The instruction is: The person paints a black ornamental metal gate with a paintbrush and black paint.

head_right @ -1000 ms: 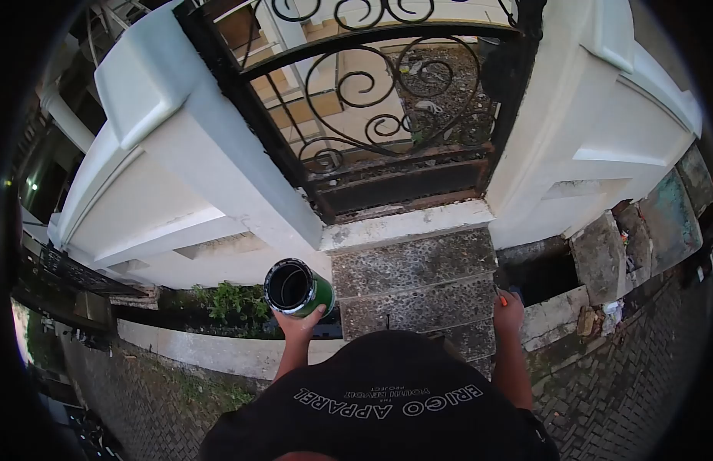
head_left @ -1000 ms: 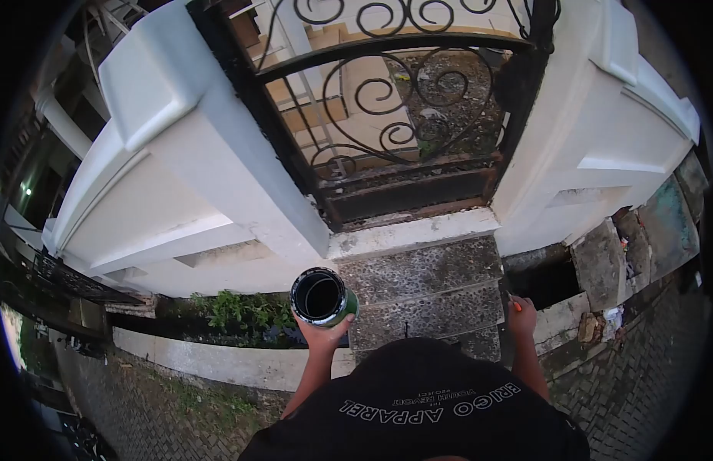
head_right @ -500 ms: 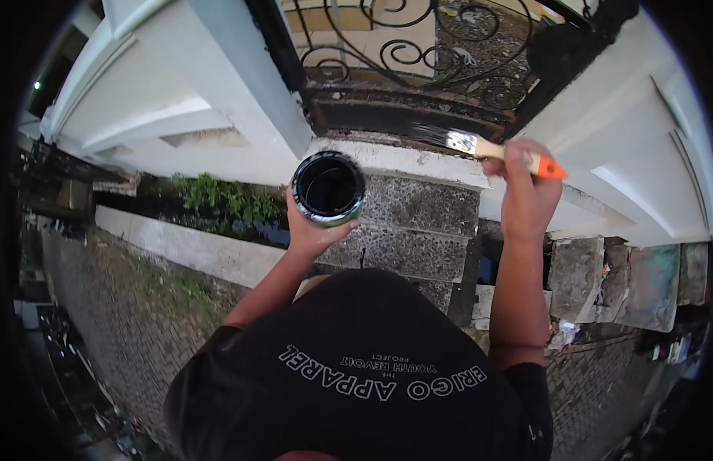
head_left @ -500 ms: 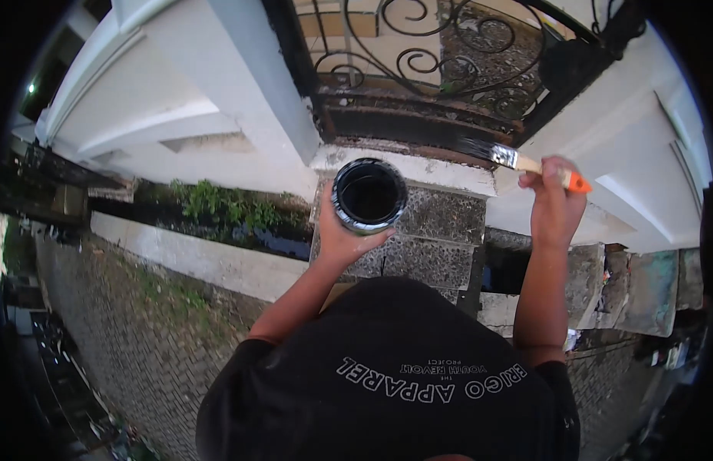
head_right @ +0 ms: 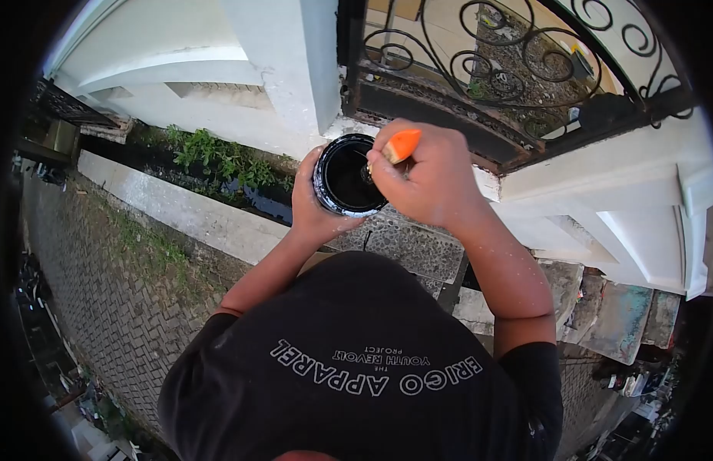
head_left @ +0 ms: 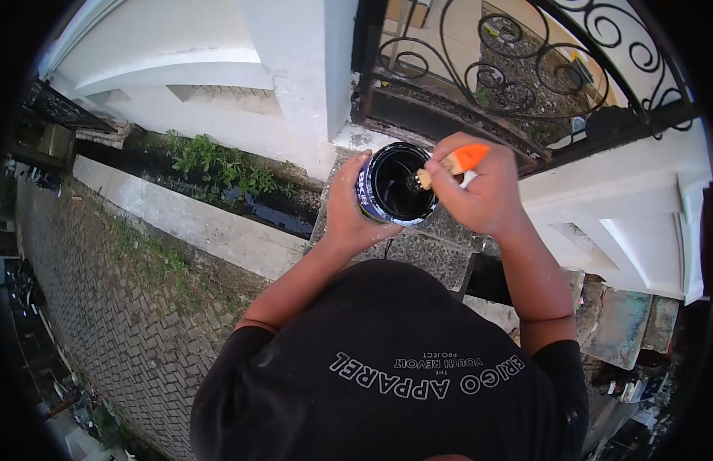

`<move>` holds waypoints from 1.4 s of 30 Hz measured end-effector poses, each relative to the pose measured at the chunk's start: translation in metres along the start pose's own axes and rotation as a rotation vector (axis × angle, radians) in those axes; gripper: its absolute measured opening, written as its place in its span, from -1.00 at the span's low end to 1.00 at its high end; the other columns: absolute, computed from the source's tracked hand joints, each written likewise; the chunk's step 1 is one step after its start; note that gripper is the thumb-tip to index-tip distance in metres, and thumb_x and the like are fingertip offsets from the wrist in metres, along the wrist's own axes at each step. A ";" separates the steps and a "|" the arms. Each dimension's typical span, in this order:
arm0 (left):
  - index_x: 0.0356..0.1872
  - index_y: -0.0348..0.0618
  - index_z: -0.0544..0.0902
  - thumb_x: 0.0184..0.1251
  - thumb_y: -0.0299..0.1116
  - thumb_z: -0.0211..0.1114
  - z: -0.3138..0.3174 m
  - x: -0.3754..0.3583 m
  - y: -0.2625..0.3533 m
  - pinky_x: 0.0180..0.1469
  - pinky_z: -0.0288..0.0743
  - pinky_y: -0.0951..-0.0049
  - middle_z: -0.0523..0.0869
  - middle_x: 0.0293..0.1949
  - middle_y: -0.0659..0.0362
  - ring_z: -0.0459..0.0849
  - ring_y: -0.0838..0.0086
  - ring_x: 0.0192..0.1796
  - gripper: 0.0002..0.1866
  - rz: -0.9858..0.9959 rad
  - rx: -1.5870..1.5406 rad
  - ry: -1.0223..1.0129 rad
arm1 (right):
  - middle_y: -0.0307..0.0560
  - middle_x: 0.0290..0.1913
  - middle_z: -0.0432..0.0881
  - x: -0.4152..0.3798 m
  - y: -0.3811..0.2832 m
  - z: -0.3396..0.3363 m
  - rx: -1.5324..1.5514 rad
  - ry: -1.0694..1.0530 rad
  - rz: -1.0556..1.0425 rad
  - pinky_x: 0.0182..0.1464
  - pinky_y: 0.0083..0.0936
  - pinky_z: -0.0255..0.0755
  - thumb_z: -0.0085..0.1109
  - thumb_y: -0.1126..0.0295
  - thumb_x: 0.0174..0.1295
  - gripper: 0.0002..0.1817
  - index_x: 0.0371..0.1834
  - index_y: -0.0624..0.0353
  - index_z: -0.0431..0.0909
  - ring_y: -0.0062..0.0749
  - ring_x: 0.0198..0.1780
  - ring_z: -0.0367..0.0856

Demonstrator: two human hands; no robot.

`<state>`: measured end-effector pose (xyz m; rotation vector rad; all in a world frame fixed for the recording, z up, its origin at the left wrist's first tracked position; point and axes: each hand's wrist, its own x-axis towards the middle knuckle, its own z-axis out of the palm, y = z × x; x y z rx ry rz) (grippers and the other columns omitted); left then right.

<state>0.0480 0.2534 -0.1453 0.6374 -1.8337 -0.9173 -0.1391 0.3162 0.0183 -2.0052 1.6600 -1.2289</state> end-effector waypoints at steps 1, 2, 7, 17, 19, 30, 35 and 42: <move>0.47 -0.26 0.19 -0.35 -0.29 0.79 -0.011 0.002 -0.005 0.44 0.42 0.16 0.50 0.33 -0.06 0.55 0.19 0.38 0.25 0.011 0.024 0.004 | -0.27 -0.51 0.63 0.008 -0.001 0.012 -0.079 -0.039 -0.052 -0.41 -0.64 0.39 0.36 0.48 0.20 -0.93 -0.34 0.19 0.65 -0.71 -0.48 0.54; 0.47 -0.26 0.19 -0.35 -0.29 0.79 -0.022 0.004 -0.010 0.44 0.42 0.16 0.50 0.33 -0.06 0.55 0.19 0.38 0.25 0.005 0.021 -0.002 | -0.26 -0.49 0.65 0.013 -0.005 0.021 -0.093 -0.065 -0.023 -0.37 -0.60 0.42 0.35 0.48 0.22 -0.94 -0.32 0.21 0.65 -0.69 -0.45 0.56; 0.46 -0.26 0.23 -0.33 -0.26 0.77 -0.073 0.014 -0.041 0.43 0.42 0.17 0.53 0.30 -0.05 0.58 0.19 0.35 0.21 -0.025 0.013 0.005 | -0.25 -0.42 0.66 0.039 -0.017 0.047 0.143 0.128 0.126 -0.33 -0.61 0.43 0.32 0.54 0.25 -0.96 -0.31 0.27 0.65 -0.68 -0.40 0.56; 0.37 -0.28 0.35 -0.42 -0.23 0.74 -0.135 0.033 -0.088 0.40 0.38 0.05 0.55 0.27 -0.15 0.56 -0.05 0.31 0.14 -0.146 -0.012 0.041 | -0.08 -0.37 0.65 0.041 0.025 0.118 0.737 0.610 0.513 -0.36 -0.46 0.59 0.21 0.53 0.38 -0.94 -0.14 0.25 0.56 -0.43 -0.47 0.65; 0.38 -0.29 0.36 -0.42 -0.21 0.75 -0.140 0.035 -0.097 0.41 0.38 0.07 0.54 0.26 -0.15 0.56 -0.04 0.30 0.15 -0.185 0.005 0.080 | -0.05 -0.37 0.66 0.040 0.036 0.125 0.737 0.614 0.508 -0.35 -0.43 0.60 0.20 0.52 0.39 -0.94 -0.14 0.25 0.55 -0.39 -0.46 0.66; 0.47 -0.27 0.19 -0.30 -0.18 0.83 -0.135 0.028 -0.164 0.43 0.43 0.12 0.43 0.36 -0.09 0.54 0.15 0.36 0.26 -0.223 -0.215 0.189 | -0.03 -0.21 0.74 0.065 0.175 0.182 1.019 0.773 0.692 -0.15 -0.38 0.69 0.22 0.40 0.47 -0.78 0.02 0.33 0.64 -0.32 -0.14 0.77; 0.53 -0.21 0.11 -0.31 -0.19 0.83 -0.140 -0.008 -0.210 0.44 0.45 0.09 0.37 0.41 -0.07 0.51 0.14 0.39 0.32 -0.441 -0.270 0.120 | -0.09 -0.17 0.74 0.114 0.290 0.234 -0.022 0.548 0.272 -0.18 -0.37 0.63 0.44 0.50 0.25 -0.85 -0.13 0.20 0.75 -0.33 -0.18 0.75; 0.56 -0.13 0.01 -0.24 -0.22 0.81 -0.127 -0.060 -0.265 0.48 0.40 0.02 0.27 0.47 -0.10 0.45 0.10 0.44 0.35 -0.413 -0.023 0.083 | -0.15 -0.32 0.62 0.166 0.401 0.279 -0.626 0.193 -0.143 -0.25 -0.33 0.65 0.43 0.46 0.09 -0.81 -0.20 0.04 0.73 -0.19 -0.26 0.71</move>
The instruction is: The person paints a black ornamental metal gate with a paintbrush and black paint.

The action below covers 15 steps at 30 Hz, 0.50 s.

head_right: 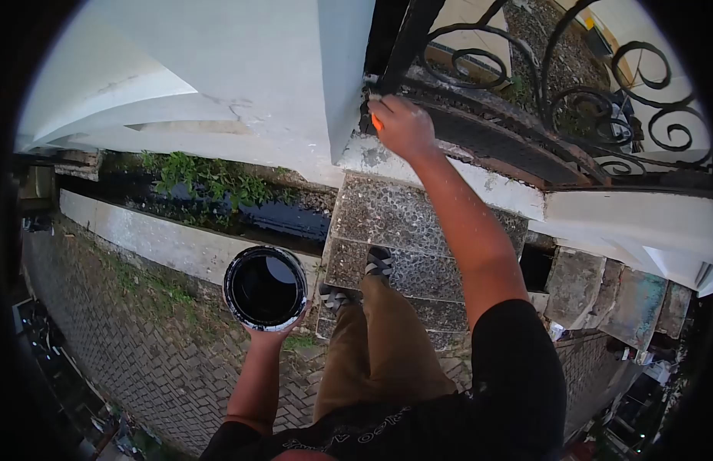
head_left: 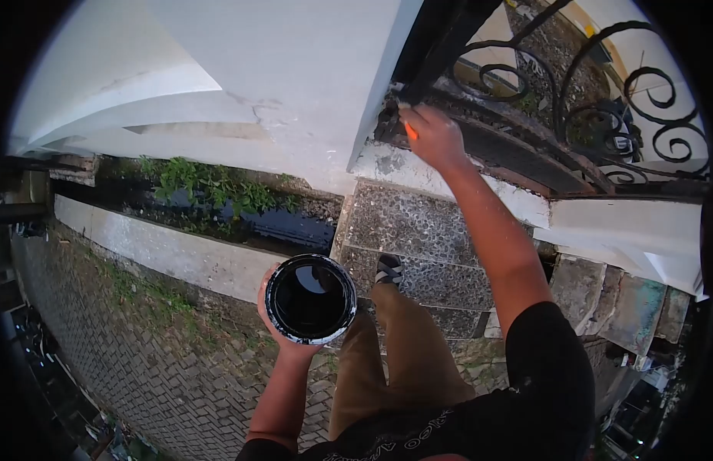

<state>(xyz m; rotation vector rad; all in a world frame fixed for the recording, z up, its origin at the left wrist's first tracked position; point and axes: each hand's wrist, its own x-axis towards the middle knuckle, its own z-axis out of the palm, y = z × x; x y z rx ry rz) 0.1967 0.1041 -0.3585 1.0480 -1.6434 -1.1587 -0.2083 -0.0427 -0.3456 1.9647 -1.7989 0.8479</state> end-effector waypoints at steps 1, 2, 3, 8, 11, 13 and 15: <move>0.56 -0.13 0.01 -0.24 -0.22 0.81 0.003 -0.002 -0.005 0.48 0.40 0.02 0.27 0.47 -0.10 0.45 0.10 0.44 0.35 -0.010 -0.003 0.003 | -0.16 -0.35 0.59 0.005 0.007 0.005 -0.055 -0.017 -0.060 -0.26 -0.32 0.65 0.42 0.45 0.07 -0.82 -0.23 0.02 0.72 -0.22 -0.26 0.71; 0.56 -0.13 0.00 -0.24 -0.21 0.81 0.007 -0.003 -0.009 0.49 0.39 0.03 0.26 0.47 -0.11 0.44 0.09 0.45 0.35 -0.008 0.003 0.005 | -0.19 -0.35 0.60 0.011 0.016 0.008 -0.050 0.075 -0.096 -0.27 -0.35 0.65 0.39 0.47 0.03 -0.81 -0.25 0.01 0.72 -0.25 -0.28 0.71; 0.56 -0.14 0.00 -0.24 -0.19 0.81 0.011 -0.004 -0.013 0.49 0.37 0.03 0.26 0.48 -0.12 0.43 0.08 0.46 0.36 -0.006 0.010 0.007 | -0.19 -0.35 0.60 0.016 0.014 0.002 -0.049 0.067 -0.099 -0.27 -0.35 0.65 0.39 0.47 0.03 -0.81 -0.25 0.01 0.72 -0.25 -0.28 0.71; 0.57 -0.08 -0.04 -0.25 -0.13 0.81 0.021 -0.008 -0.017 0.52 0.33 0.01 0.27 0.49 -0.10 0.41 0.10 0.48 0.38 0.001 0.020 0.020 | -0.22 -0.38 0.58 -0.002 0.005 0.007 -0.055 0.024 -0.144 -0.30 -0.39 0.64 0.36 0.48 0.04 -0.81 -0.26 0.00 0.70 -0.28 -0.30 0.70; 0.56 -0.03 -0.04 -0.28 -0.18 0.81 0.029 -0.006 -0.010 0.51 0.36 0.01 0.31 0.48 -0.06 0.42 0.13 0.48 0.39 0.000 -0.034 0.033 | -0.23 -0.38 0.59 0.013 0.013 0.009 -0.089 -0.018 -0.123 -0.30 -0.39 0.64 0.38 0.46 0.06 -0.82 -0.24 -0.01 0.71 -0.28 -0.31 0.70; 0.56 -0.05 -0.03 -0.31 -0.24 0.83 0.031 -0.002 -0.008 0.49 0.38 0.03 0.30 0.48 -0.08 0.42 0.13 0.48 0.39 -0.004 -0.071 0.024 | -0.23 -0.37 0.60 0.026 0.009 -0.004 -0.113 -0.005 -0.091 -0.29 -0.39 0.64 0.38 0.44 0.08 -0.82 -0.22 -0.02 0.72 -0.28 -0.31 0.70; 0.57 -0.06 -0.02 -0.31 -0.24 0.83 0.036 0.006 -0.008 0.48 0.40 0.04 0.27 0.49 -0.08 0.44 0.12 0.46 0.40 0.124 -0.038 0.012 | -0.24 -0.35 0.62 0.027 0.000 -0.020 -0.112 0.095 -0.099 -0.28 -0.37 0.66 0.33 0.42 0.15 -0.83 -0.18 -0.04 0.72 -0.27 -0.29 0.72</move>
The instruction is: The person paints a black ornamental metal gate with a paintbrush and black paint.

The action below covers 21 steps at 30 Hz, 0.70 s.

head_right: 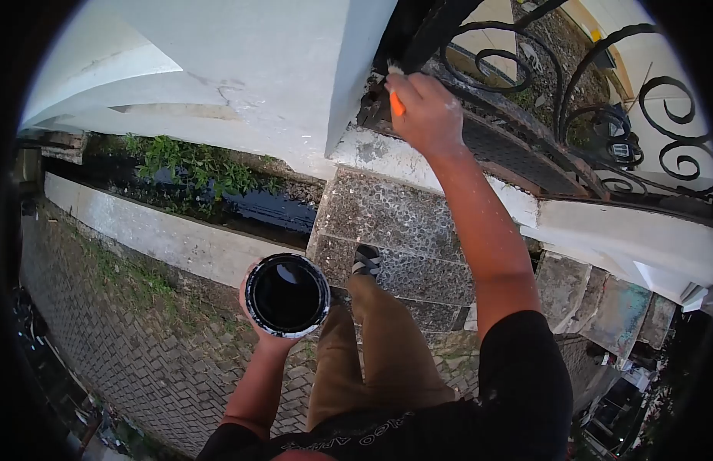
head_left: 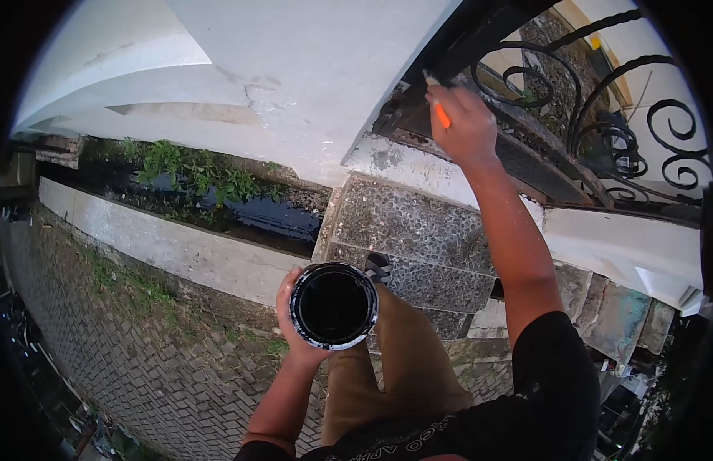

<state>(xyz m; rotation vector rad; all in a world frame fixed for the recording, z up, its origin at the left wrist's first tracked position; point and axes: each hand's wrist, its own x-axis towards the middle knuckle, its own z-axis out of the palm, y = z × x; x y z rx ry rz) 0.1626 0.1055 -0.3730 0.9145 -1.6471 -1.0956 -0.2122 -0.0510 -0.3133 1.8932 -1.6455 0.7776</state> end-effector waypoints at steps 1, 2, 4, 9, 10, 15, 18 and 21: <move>0.57 -0.06 -0.02 -0.31 -0.24 0.83 0.000 0.002 0.001 0.48 0.40 0.04 0.27 0.49 -0.08 0.44 0.12 0.46 0.40 -0.003 -0.004 0.005 | -0.24 -0.35 0.62 -0.005 -0.002 0.002 0.000 -0.004 -0.006 -0.28 -0.37 0.66 0.33 0.42 0.15 -0.83 -0.18 -0.04 0.72 -0.27 -0.29 0.72; 0.57 -0.08 -0.02 -0.31 -0.24 0.83 0.001 0.004 0.002 0.48 0.41 0.04 0.26 0.50 -0.08 0.44 0.11 0.46 0.40 0.000 0.004 -0.019 | -0.24 -0.35 0.62 -0.012 -0.004 0.009 0.002 -0.091 -0.020 -0.28 -0.36 0.65 0.33 0.42 0.15 -0.83 -0.18 -0.04 0.72 -0.26 -0.29 0.72; 0.57 -0.09 -0.02 -0.31 -0.23 0.83 0.006 0.007 0.002 0.48 0.41 0.05 0.25 0.50 -0.09 0.44 0.10 0.46 0.40 0.003 0.008 -0.030 | -0.24 -0.36 0.63 -0.015 -0.001 0.018 0.005 -0.180 -0.049 -0.27 -0.35 0.65 0.33 0.41 0.15 -0.83 -0.18 -0.04 0.72 -0.25 -0.29 0.72; 0.56 -0.13 0.02 -0.34 -0.24 0.84 0.017 0.008 -0.001 0.47 0.42 0.07 0.27 0.49 -0.10 0.46 0.11 0.45 0.40 0.009 -0.101 0.006 | -0.23 -0.36 0.63 0.008 0.008 0.002 -0.039 -0.085 -0.012 -0.28 -0.39 0.63 0.41 0.39 0.15 -0.81 -0.15 0.00 0.75 -0.25 -0.31 0.71; 0.56 -0.13 0.02 -0.34 -0.24 0.84 0.018 0.007 -0.003 0.47 0.42 0.07 0.27 0.49 -0.10 0.46 0.11 0.45 0.40 0.000 -0.106 0.007 | -0.22 -0.36 0.63 0.008 0.002 -0.013 -0.042 0.000 0.004 -0.28 -0.39 0.62 0.42 0.39 0.16 -0.79 -0.13 0.00 0.75 -0.25 -0.32 0.70; 0.56 -0.16 0.07 -0.34 -0.20 0.85 0.026 0.018 -0.023 0.49 0.38 0.05 0.28 0.49 -0.15 0.46 0.07 0.45 0.39 -0.029 -0.066 -0.015 | -0.03 -0.28 0.73 -0.022 -0.039 -0.092 0.359 0.007 0.208 -0.28 -0.51 0.50 0.40 0.60 0.21 -0.81 -0.11 0.25 0.73 -0.34 -0.35 0.66; 0.57 -0.15 0.08 -0.30 -0.14 0.84 0.031 0.038 -0.033 0.52 0.31 0.04 0.29 0.49 -0.19 0.42 0.00 0.48 0.37 0.154 0.077 0.021 | -0.05 -0.31 0.74 -0.038 -0.063 -0.132 0.796 0.061 0.536 -0.26 -0.57 0.47 0.37 0.58 0.21 -0.91 -0.23 0.28 0.73 -0.39 -0.36 0.67; 0.57 -0.13 0.11 -0.29 -0.16 0.84 0.039 0.047 -0.049 0.52 0.30 0.03 0.29 0.49 -0.20 0.42 0.00 0.47 0.34 0.126 0.049 0.031 | -0.06 -0.36 0.74 -0.024 -0.091 -0.172 0.951 -0.052 0.530 -0.27 -0.55 0.50 0.40 0.54 0.15 -0.92 -0.29 0.27 0.72 -0.38 -0.38 0.68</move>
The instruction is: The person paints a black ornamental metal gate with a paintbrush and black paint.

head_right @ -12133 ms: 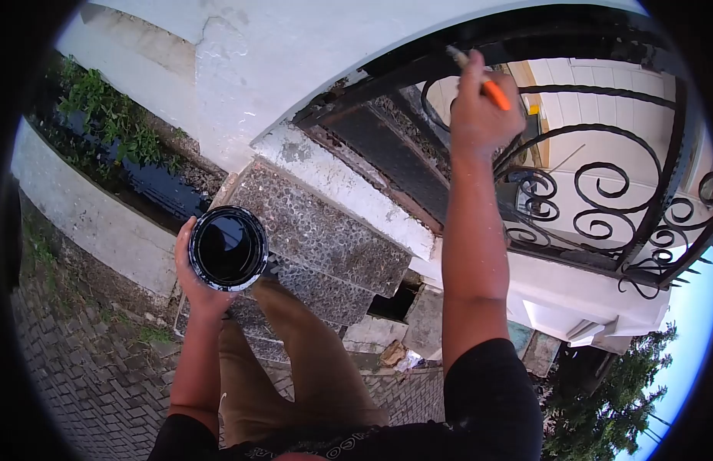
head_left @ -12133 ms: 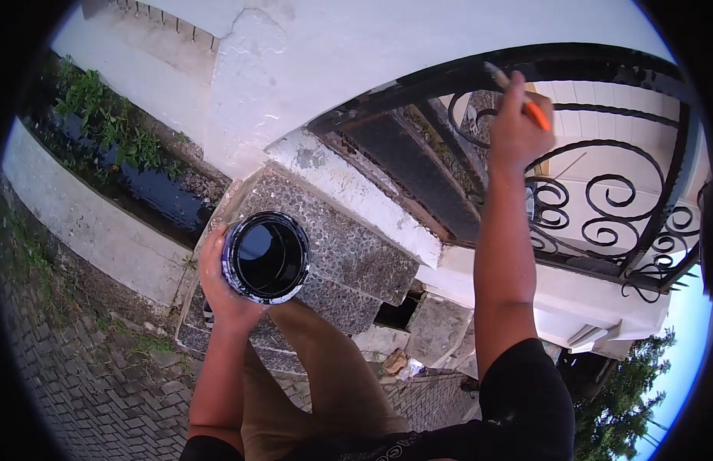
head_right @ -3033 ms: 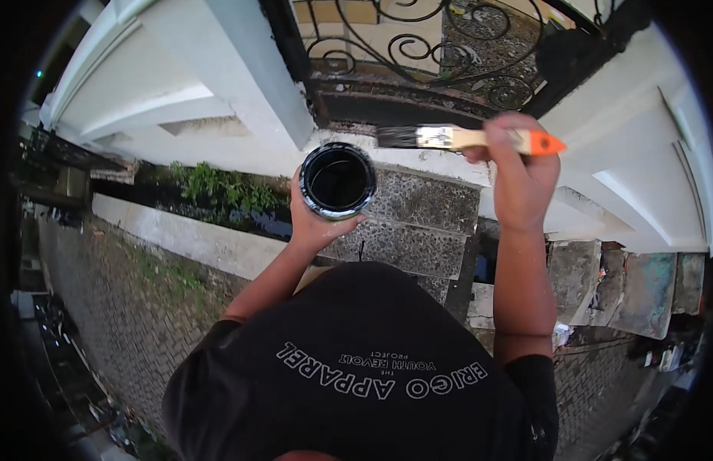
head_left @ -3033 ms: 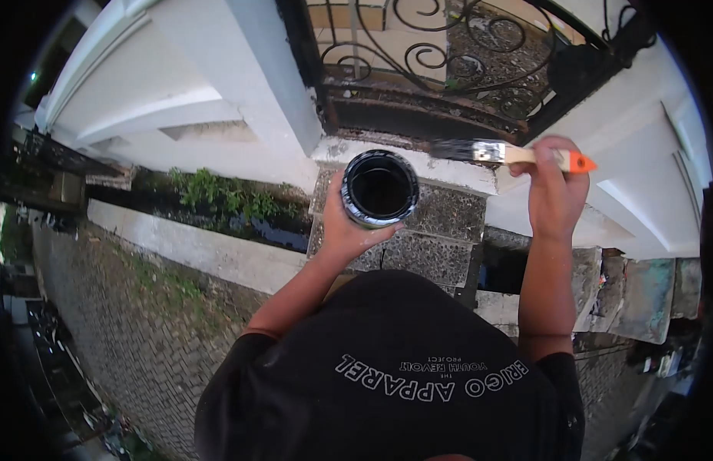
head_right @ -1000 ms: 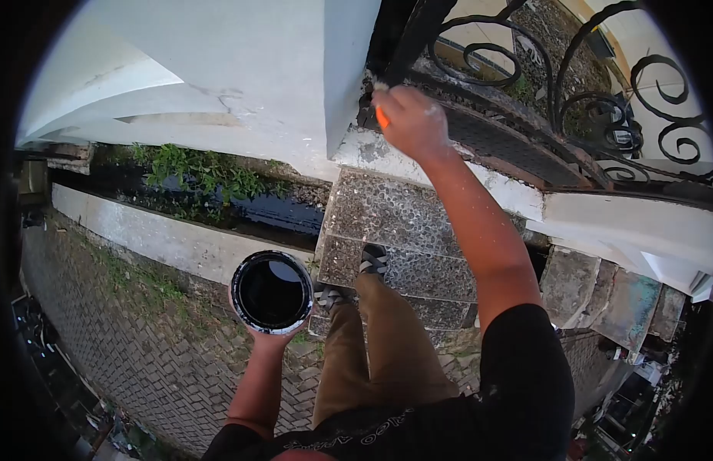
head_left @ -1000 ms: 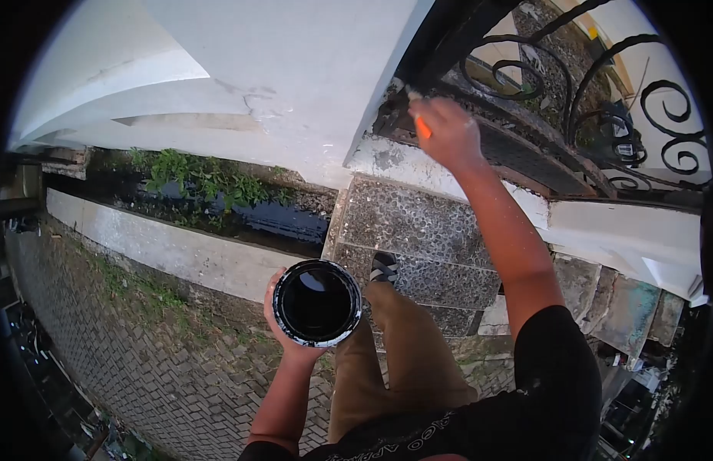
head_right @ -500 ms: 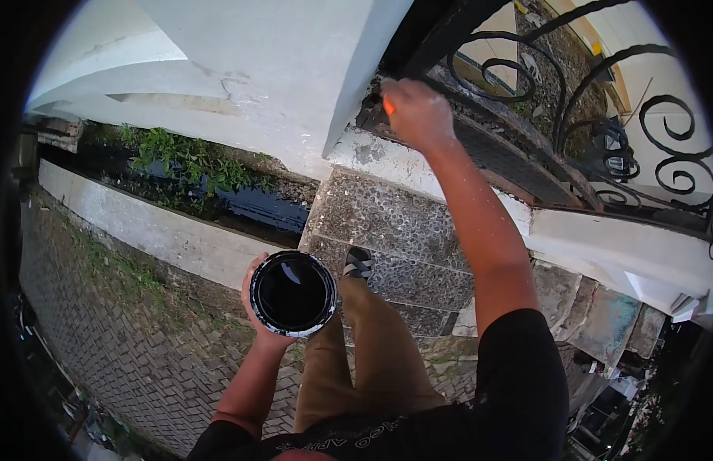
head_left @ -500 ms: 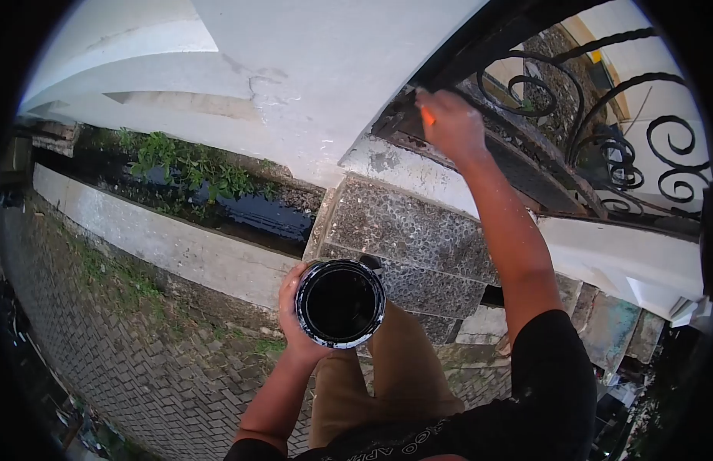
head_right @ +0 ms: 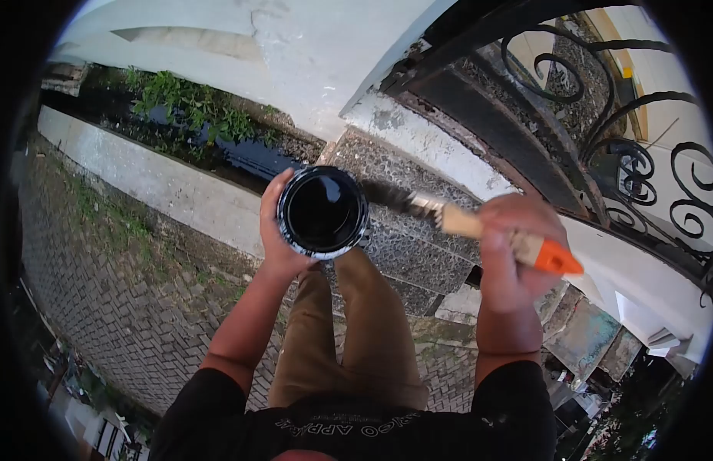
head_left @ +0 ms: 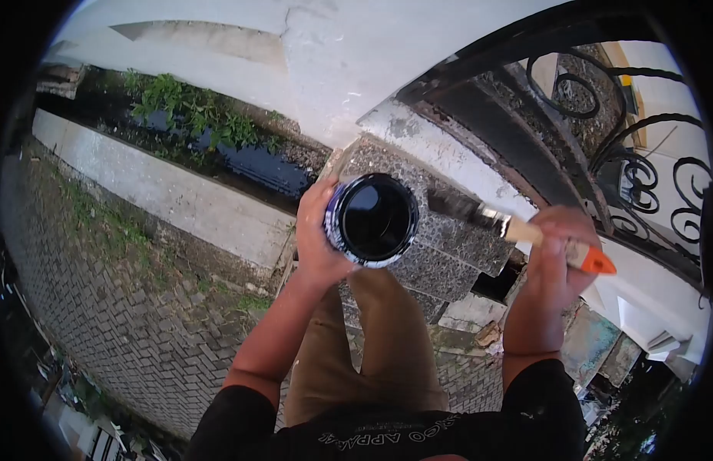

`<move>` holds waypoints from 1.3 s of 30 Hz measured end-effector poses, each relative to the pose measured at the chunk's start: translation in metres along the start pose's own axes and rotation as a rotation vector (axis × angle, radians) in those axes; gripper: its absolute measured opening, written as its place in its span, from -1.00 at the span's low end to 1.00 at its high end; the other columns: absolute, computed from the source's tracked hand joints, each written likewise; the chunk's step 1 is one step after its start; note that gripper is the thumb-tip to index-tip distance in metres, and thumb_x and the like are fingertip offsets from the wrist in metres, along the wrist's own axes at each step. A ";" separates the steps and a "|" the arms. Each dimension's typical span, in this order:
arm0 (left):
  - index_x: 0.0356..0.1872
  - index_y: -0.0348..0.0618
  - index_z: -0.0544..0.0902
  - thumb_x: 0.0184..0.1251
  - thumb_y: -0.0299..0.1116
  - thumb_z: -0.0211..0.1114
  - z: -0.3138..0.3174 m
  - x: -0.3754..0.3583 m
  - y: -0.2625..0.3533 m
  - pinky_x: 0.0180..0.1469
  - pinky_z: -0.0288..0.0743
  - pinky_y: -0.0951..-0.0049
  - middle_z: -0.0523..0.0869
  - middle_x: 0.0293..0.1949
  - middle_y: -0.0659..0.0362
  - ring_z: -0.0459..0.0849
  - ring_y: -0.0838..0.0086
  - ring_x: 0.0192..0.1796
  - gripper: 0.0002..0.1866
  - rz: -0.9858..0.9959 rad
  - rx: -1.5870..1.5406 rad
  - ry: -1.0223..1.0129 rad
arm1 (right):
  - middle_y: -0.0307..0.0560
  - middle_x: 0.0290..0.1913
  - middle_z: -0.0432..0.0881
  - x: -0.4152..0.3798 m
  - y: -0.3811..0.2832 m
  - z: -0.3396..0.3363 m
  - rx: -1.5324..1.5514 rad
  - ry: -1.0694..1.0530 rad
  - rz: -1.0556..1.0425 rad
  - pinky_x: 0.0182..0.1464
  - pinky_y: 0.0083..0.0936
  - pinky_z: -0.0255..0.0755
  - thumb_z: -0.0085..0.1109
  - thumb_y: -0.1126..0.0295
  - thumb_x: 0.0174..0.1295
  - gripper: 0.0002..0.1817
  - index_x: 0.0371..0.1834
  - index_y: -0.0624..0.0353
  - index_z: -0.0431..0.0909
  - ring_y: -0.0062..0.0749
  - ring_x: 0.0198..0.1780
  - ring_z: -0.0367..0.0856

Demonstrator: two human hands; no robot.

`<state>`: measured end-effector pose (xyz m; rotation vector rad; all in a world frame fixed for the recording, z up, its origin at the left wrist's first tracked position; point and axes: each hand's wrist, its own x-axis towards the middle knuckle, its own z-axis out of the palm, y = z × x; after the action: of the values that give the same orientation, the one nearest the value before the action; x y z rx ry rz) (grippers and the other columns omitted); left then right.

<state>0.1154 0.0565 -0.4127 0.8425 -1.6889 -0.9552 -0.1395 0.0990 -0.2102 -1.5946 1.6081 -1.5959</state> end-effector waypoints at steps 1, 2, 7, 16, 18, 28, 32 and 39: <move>0.56 -0.11 0.13 -0.28 -0.18 0.83 0.003 0.002 -0.004 0.51 0.31 0.03 0.31 0.48 -0.20 0.43 -0.01 0.46 0.32 0.028 0.018 0.016 | -0.08 -0.38 0.73 0.000 -0.010 0.003 -0.070 -0.134 -0.020 -0.29 -0.53 0.52 0.41 0.52 0.12 -0.91 -0.32 0.25 0.71 -0.39 -0.39 0.69; 0.55 -0.09 0.15 -0.28 -0.19 0.83 0.007 0.003 -0.007 0.49 0.33 0.02 0.33 0.47 -0.19 0.45 -0.01 0.45 0.30 0.058 0.034 0.031 | -0.08 -0.38 0.73 0.000 -0.014 0.009 -0.071 -0.137 -0.012 -0.29 -0.53 0.52 0.41 0.52 0.12 -0.91 -0.32 0.25 0.71 -0.39 -0.39 0.69; 0.45 -0.12 0.31 -0.17 -0.08 0.73 0.011 0.011 -0.002 0.34 0.40 -0.12 0.52 0.33 -0.19 0.55 -0.13 0.32 0.09 0.146 0.104 0.104 | -0.07 -0.41 0.71 -0.002 -0.015 0.048 -0.337 -0.454 -0.134 -0.38 -0.42 0.59 0.43 0.55 0.00 -0.86 -0.36 0.14 0.71 -0.24 -0.45 0.71; 0.39 -0.12 0.35 -0.21 -0.13 0.72 0.003 0.008 0.002 0.30 0.42 -0.11 0.54 0.29 -0.14 0.57 -0.11 0.28 0.04 0.138 0.176 0.070 | -0.04 -0.38 0.72 -0.014 0.006 0.034 -0.262 -0.353 -0.057 -0.40 -0.49 0.50 0.38 0.57 0.12 -0.89 -0.28 0.28 0.69 -0.41 -0.46 0.65; 0.39 -0.12 0.35 -0.23 -0.15 0.72 0.003 0.008 0.002 0.30 0.42 -0.11 0.54 0.30 -0.13 0.57 -0.11 0.28 0.05 0.121 0.168 0.072 | -0.04 -0.37 0.72 -0.024 0.009 0.027 -0.200 -0.256 0.052 -0.40 -0.52 0.48 0.35 0.58 0.18 -0.90 -0.25 0.31 0.68 -0.48 -0.45 0.63; 0.51 -0.08 0.24 -0.24 -0.14 0.80 -0.003 0.006 -0.007 0.41 0.40 0.02 0.46 0.38 -0.19 0.52 -0.04 0.38 0.21 0.101 0.190 0.035 | 0.02 -0.23 0.73 -0.043 0.016 0.011 0.021 -0.092 0.157 -0.29 -0.44 0.61 0.33 0.59 0.26 -0.91 -0.20 0.30 0.71 -0.39 -0.32 0.71; 0.43 -0.12 0.32 -0.27 -0.13 0.75 -0.001 0.010 -0.009 0.35 0.38 -0.07 0.50 0.34 -0.16 0.52 -0.12 0.33 0.12 0.098 0.125 0.064 | -0.03 -0.15 0.74 -0.034 -0.001 0.011 -0.272 -0.549 -0.117 -0.13 -0.37 0.68 0.49 0.58 -0.02 -0.80 -0.30 0.12 0.80 -0.17 -0.14 0.78; 0.47 -0.13 0.27 -0.30 -0.09 0.80 -0.002 0.009 -0.022 0.41 0.37 0.00 0.47 0.37 -0.14 0.51 -0.02 0.38 0.21 0.045 0.139 0.042 | -0.02 -0.14 0.74 -0.047 0.011 -0.008 -0.172 -0.486 0.026 -0.05 -0.29 0.71 0.47 0.58 0.04 -0.82 -0.27 0.14 0.78 -0.11 -0.06 0.79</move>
<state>0.1173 0.0379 -0.4282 0.9060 -1.7454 -0.7914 -0.1379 0.1396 -0.2377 -1.8586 1.5127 -0.9696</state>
